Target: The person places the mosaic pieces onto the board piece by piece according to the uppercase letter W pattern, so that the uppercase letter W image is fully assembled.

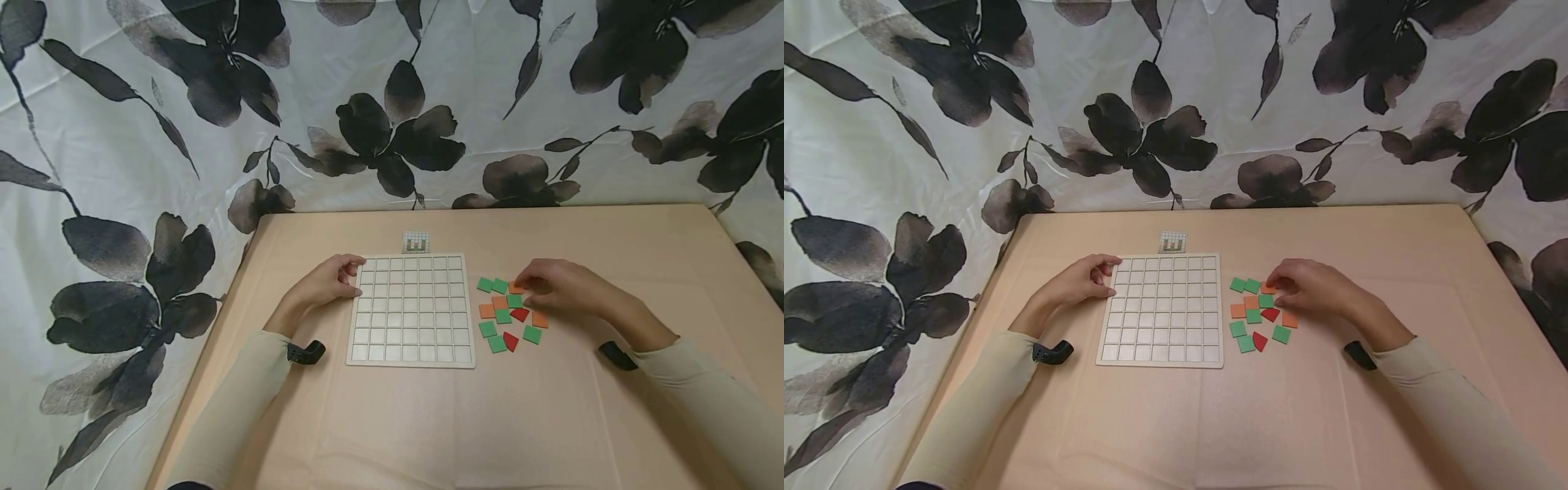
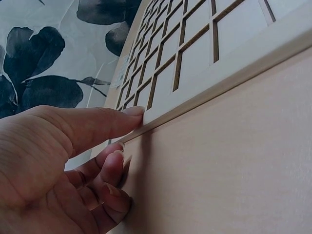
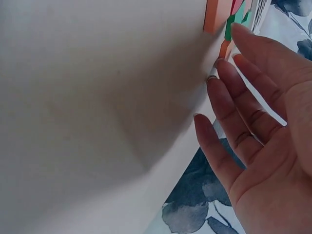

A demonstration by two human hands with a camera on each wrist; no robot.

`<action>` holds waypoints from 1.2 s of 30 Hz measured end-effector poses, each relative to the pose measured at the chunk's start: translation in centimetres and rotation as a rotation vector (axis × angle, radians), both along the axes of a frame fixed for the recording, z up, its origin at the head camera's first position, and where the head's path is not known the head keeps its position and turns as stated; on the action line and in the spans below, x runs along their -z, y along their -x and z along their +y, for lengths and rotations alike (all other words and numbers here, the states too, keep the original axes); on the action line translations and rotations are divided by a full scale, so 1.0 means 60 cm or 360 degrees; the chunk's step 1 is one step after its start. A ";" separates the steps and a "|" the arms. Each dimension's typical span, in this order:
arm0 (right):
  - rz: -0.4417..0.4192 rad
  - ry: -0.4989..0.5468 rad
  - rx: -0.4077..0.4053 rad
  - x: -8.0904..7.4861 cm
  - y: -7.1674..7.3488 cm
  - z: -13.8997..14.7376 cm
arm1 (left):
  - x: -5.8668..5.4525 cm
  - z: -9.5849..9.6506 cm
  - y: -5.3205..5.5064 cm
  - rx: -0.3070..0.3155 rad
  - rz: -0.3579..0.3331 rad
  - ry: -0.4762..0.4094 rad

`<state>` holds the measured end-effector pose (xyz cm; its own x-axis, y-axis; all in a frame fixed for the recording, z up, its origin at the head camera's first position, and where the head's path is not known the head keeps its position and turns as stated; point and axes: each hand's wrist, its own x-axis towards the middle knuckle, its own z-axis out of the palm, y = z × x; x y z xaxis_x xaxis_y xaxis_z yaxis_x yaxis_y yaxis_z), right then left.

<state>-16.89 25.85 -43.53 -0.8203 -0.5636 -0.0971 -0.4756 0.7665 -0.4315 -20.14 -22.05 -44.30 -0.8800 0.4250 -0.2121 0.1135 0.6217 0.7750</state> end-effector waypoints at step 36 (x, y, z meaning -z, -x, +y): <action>0.0016 -0.0117 -0.0188 -0.002 0.000 -0.030 | 0.006 -0.003 0.004 0.0018 0.0016 0.0008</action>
<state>-16.89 24.03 -43.39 -0.7496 -0.6483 -0.1338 -0.5686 0.7341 -0.3711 -20.39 -22.21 -44.68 -0.8772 0.4339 -0.2055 0.1281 0.6241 0.7708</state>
